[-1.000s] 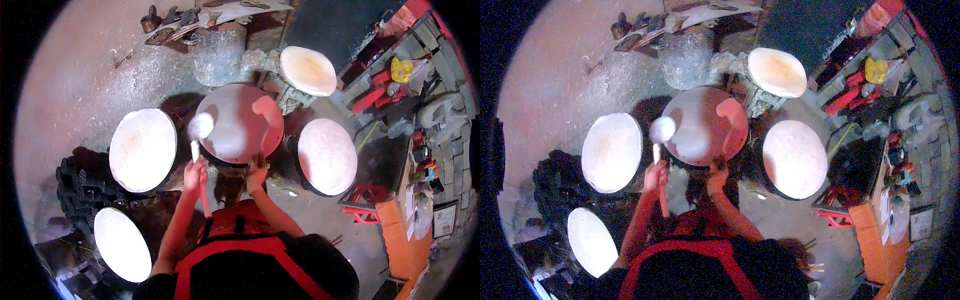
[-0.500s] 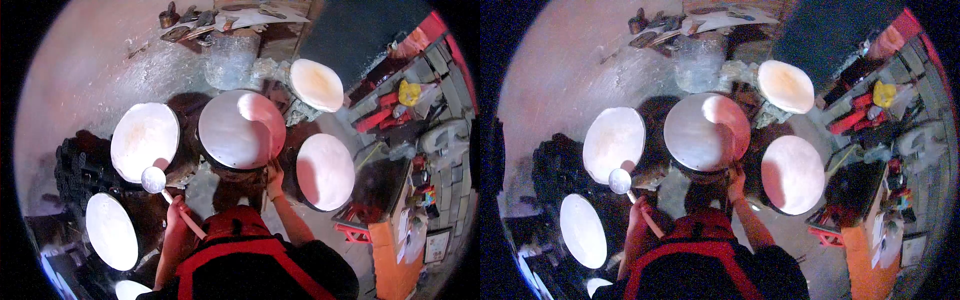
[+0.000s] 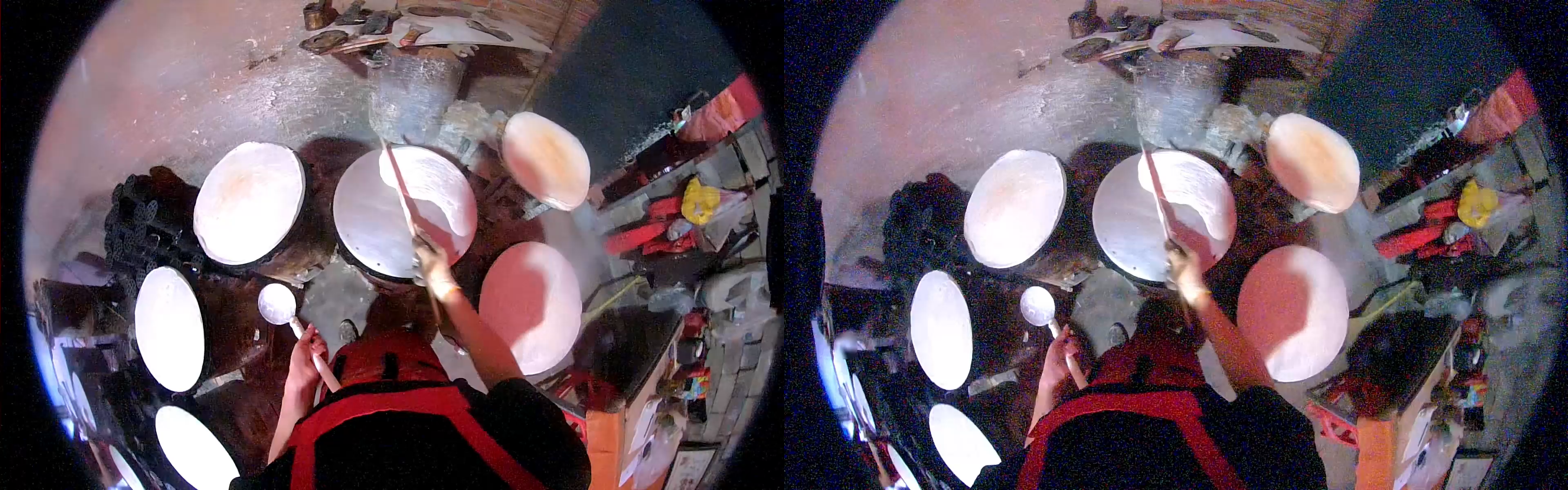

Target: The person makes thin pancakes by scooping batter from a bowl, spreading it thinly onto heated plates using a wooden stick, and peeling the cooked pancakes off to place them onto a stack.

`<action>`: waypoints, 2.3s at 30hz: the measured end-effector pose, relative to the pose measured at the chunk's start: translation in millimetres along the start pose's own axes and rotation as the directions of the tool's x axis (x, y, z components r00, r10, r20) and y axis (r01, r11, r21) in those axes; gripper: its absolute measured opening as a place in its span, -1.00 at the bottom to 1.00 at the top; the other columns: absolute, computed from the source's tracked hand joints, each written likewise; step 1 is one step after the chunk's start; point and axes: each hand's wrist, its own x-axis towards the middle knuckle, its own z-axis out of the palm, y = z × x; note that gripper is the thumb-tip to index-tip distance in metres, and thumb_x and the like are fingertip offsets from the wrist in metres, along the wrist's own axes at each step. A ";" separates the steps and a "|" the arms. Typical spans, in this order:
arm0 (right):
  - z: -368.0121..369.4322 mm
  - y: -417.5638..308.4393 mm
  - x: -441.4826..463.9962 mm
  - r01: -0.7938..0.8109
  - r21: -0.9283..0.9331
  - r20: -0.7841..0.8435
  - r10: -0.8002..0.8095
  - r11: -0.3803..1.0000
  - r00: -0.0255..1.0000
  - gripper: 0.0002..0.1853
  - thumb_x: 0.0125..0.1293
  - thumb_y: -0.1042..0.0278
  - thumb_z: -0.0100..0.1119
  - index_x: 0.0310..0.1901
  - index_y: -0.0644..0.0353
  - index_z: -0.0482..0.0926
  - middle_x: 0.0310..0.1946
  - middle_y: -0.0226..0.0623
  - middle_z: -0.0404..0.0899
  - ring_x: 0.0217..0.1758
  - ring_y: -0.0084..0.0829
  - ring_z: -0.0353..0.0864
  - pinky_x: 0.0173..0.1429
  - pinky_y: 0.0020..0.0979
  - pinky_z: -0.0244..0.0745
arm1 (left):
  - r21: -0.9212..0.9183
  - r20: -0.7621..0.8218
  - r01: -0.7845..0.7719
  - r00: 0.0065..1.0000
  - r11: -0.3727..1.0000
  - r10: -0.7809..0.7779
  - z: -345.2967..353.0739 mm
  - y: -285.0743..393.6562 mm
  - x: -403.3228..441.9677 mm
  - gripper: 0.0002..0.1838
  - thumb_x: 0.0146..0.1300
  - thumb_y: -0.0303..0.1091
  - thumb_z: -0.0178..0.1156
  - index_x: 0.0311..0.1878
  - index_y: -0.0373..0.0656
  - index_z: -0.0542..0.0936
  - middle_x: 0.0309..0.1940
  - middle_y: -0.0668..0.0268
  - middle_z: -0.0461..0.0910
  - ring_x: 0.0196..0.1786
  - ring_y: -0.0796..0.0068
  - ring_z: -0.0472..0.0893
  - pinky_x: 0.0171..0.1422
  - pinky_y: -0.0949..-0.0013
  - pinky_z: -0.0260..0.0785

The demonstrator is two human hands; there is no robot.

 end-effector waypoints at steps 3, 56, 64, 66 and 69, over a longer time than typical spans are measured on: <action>-79.7 41.6 21.8 0.369 0.027 0.038 -0.369 0.929 0.929 -0.60 0.32 0.41 0.03 0.21 0.11 0.38 -0.47 -0.54 0.46 -0.65 -0.69 0.32 -0.70 -0.61 0.19 | -0.097 0.032 -0.012 0.999 0.995 0.015 -2.1 -11.0 1.1 -0.85 0.28 -0.36 0.13 -0.38 -0.18 0.42 -0.67 0.39 0.35 -0.67 0.62 0.28 -0.66 0.60 0.16; -192.2 44.3 -20.5 0.435 -0.549 0.491 -0.146 0.713 0.859 -0.58 0.25 0.39 0.11 0.16 0.22 0.45 -0.12 -0.38 0.59 -0.13 -0.55 0.51 -0.02 -0.54 0.42 | 0.519 -0.131 -0.143 0.961 0.843 0.244 -8.2 -22.1 -49.8 -0.71 0.25 -0.28 0.15 0.05 0.07 0.54 -0.35 0.55 0.37 -0.19 0.60 0.43 0.00 0.37 0.44; -104.9 150.2 -171.8 0.280 -0.306 -0.084 -0.318 0.910 0.944 -0.58 0.25 0.31 0.14 0.14 0.21 0.46 -0.03 -0.34 0.55 -0.02 -0.48 0.47 0.08 -0.49 0.32 | 0.613 -0.113 -0.094 0.972 0.785 0.205 -79.3 62.2 -53.9 -0.64 0.26 -0.24 0.15 0.13 0.07 0.46 -0.02 0.66 0.46 0.04 0.74 0.36 0.12 0.40 0.24; -59.8 203.1 -128.5 0.320 -0.266 -0.142 -0.366 0.909 0.920 -0.57 0.20 0.42 0.10 0.14 0.23 0.43 -0.09 -0.35 0.57 -0.05 -0.46 0.52 0.09 -0.45 0.40 | 0.621 -0.162 -0.098 0.955 0.778 0.249 -96.7 73.5 -64.1 -0.64 0.26 -0.22 0.16 0.13 0.11 0.45 0.06 0.66 0.45 0.14 0.71 0.34 0.15 0.39 0.13; 93.1 182.4 -53.5 0.339 0.236 -0.106 -0.323 0.911 0.941 -0.57 0.29 0.47 0.01 0.21 0.17 0.34 -0.26 -0.47 0.49 -0.42 -0.67 0.38 -0.41 -0.62 0.35 | 0.607 -0.074 -0.157 0.965 0.779 0.252 -128.2 86.1 -94.8 -0.62 0.26 -0.27 0.16 0.15 0.05 0.42 0.04 0.55 0.48 0.11 0.64 0.38 0.20 0.34 0.15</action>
